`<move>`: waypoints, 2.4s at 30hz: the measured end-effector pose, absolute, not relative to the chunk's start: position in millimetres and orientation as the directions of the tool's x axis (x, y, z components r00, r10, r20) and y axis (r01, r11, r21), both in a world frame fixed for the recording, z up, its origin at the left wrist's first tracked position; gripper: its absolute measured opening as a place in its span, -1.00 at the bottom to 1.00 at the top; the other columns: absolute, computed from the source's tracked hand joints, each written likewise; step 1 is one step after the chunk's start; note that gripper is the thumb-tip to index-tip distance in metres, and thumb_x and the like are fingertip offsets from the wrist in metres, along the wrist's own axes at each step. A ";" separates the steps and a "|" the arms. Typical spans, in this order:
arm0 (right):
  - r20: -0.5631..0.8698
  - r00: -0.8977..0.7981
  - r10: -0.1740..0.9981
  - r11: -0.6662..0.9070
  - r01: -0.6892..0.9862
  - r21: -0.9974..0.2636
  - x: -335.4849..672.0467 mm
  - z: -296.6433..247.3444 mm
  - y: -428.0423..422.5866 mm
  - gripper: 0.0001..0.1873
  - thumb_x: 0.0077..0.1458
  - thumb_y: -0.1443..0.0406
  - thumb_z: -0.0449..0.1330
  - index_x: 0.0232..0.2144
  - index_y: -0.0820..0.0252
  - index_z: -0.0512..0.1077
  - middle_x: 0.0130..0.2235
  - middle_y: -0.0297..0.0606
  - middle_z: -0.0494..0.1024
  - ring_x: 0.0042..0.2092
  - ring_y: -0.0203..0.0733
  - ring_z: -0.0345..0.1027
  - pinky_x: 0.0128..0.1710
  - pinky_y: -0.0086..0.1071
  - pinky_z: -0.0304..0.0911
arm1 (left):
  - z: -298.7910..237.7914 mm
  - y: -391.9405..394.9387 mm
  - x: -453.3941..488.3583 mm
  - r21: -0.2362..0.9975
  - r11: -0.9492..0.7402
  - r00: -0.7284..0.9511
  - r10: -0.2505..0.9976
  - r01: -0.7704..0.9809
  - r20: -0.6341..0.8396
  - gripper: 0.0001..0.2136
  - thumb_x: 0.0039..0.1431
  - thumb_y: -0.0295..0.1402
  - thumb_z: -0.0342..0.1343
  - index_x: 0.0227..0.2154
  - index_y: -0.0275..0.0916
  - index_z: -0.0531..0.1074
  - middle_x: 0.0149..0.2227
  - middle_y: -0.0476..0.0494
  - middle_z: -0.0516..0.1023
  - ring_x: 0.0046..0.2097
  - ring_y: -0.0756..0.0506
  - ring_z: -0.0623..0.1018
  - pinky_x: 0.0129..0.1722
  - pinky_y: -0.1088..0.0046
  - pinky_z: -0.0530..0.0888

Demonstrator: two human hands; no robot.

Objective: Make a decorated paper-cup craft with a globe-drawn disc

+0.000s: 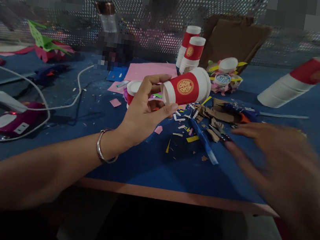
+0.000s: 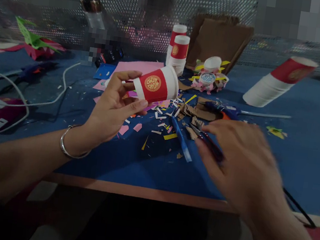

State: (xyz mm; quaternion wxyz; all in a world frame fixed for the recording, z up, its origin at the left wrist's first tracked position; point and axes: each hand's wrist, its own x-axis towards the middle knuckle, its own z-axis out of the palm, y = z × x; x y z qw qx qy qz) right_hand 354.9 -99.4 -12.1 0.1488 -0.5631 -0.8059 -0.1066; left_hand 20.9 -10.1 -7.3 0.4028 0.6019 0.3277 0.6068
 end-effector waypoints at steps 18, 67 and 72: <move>0.049 -0.092 0.995 0.094 0.590 -0.802 289.3 31.2 -60.6 -0.65 0.36 -0.02 0.14 -0.30 0.10 0.44 -0.37 -0.21 0.64 -0.46 -0.22 0.41 -0.49 -0.34 0.22 | -19.1 -4.3 24.0 0.935 -0.270 0.083 0.952 -0.230 0.295 -0.48 0.15 -0.27 0.48 0.13 -0.11 0.43 0.13 -0.21 0.62 0.04 -0.16 0.68 0.02 0.24 0.71; -0.070 -0.222 0.973 -0.091 -0.083 -0.992 215.3 12.5 -46.8 -0.48 0.27 -0.13 0.36 -0.34 0.23 0.48 -0.57 -0.54 0.18 -0.60 -0.51 -0.11 -0.65 -0.51 -0.28 | -27.7 -2.9 29.1 0.786 -0.614 -0.048 0.785 0.075 0.618 -0.46 0.08 -0.14 0.55 -0.01 -0.09 0.38 0.01 -0.12 0.61 0.01 -0.10 0.67 -0.07 0.36 0.71; -0.086 -0.218 0.972 -0.113 -0.114 -0.987 214.4 14.2 -48.9 -0.39 0.14 -0.21 0.43 -0.36 0.22 0.47 -0.58 -0.54 0.19 -0.59 -0.51 -0.12 -0.66 -0.51 -0.32 | -26.2 -2.3 24.2 0.756 -0.635 -0.033 0.762 0.162 0.647 -0.43 0.06 -0.21 0.57 0.03 -0.11 0.38 0.04 -0.15 0.61 0.07 -0.15 0.68 0.00 0.31 0.69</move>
